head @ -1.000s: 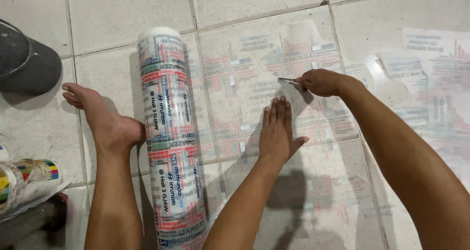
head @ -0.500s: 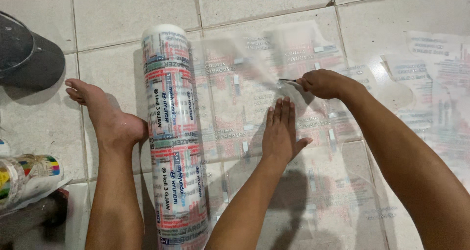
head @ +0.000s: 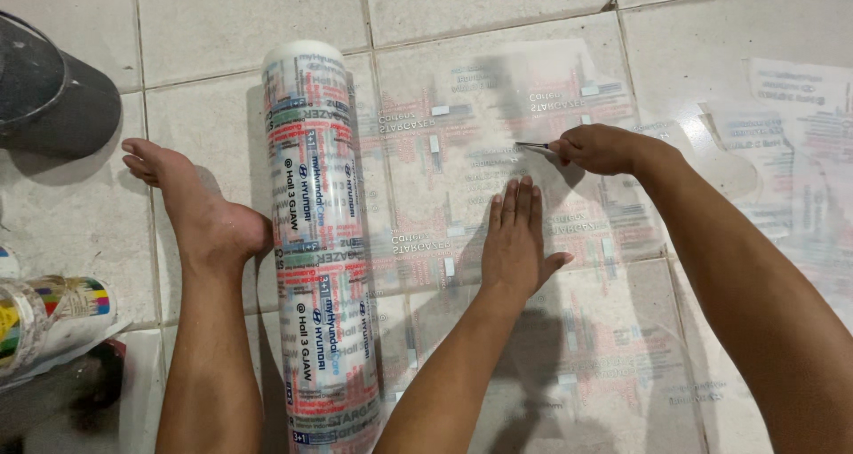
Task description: The person sits on a tiled floor and uses a utility knife to cut a large roll of transparent plastic sheeting. They unroll the plastic, hold it down with their foot, and cut it into smaller rectangular pieces, which are then set aside.
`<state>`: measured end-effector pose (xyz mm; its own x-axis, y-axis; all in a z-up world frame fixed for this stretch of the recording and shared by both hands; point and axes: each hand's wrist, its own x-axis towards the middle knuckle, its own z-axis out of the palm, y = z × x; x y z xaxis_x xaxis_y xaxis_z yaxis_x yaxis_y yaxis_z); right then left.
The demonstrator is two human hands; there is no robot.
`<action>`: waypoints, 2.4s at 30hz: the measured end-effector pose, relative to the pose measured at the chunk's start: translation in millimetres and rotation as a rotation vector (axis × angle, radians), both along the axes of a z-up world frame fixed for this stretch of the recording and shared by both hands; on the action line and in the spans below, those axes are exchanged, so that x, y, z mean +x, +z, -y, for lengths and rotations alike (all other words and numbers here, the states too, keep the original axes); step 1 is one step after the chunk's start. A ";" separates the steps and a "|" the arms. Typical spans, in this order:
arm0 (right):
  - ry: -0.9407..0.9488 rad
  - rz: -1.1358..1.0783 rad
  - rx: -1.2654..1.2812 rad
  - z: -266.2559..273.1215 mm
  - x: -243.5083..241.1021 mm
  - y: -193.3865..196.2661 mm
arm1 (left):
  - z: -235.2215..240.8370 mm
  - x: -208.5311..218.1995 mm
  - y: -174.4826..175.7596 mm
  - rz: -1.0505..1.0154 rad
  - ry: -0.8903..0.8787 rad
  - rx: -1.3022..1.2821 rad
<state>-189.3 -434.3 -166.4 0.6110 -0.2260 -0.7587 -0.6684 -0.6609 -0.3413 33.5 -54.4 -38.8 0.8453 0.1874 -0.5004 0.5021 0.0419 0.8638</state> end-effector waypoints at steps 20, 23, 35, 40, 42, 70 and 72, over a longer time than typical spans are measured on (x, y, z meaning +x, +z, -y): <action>-0.047 -0.030 0.148 10.5 4.3 -0.9 | -3.5 9.6 -19.0 0.031 -0.020 0.043; -0.018 -0.027 0.083 14.5 5.4 -9.3 | 5.7 0.9 -4.7 -0.017 0.000 0.059; -0.068 -0.032 0.150 14.5 -0.1 -14.2 | 0.4 3.5 -8.7 0.007 -0.008 0.019; -0.099 -0.013 0.229 17.3 -4.0 -24.0 | -7.1 18.0 -27.2 0.042 0.002 0.036; -0.129 -0.025 0.236 11.6 -2.6 -13.4 | -6.4 16.6 -26.0 0.050 -0.013 0.059; -0.211 -0.022 0.305 4.5 2.3 -3.0 | 4.0 2.7 -5.6 -0.031 0.032 0.001; -0.200 -0.041 0.239 3.5 6.0 0.3 | 4.5 2.1 -3.5 -0.022 0.030 0.013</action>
<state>-183.2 -437.7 -166.1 0.5401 -0.1512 -0.8279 -0.7936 -0.4190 -0.4412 35.5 -58.8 -42.3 0.8277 0.2195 -0.5165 0.5200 0.0461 0.8529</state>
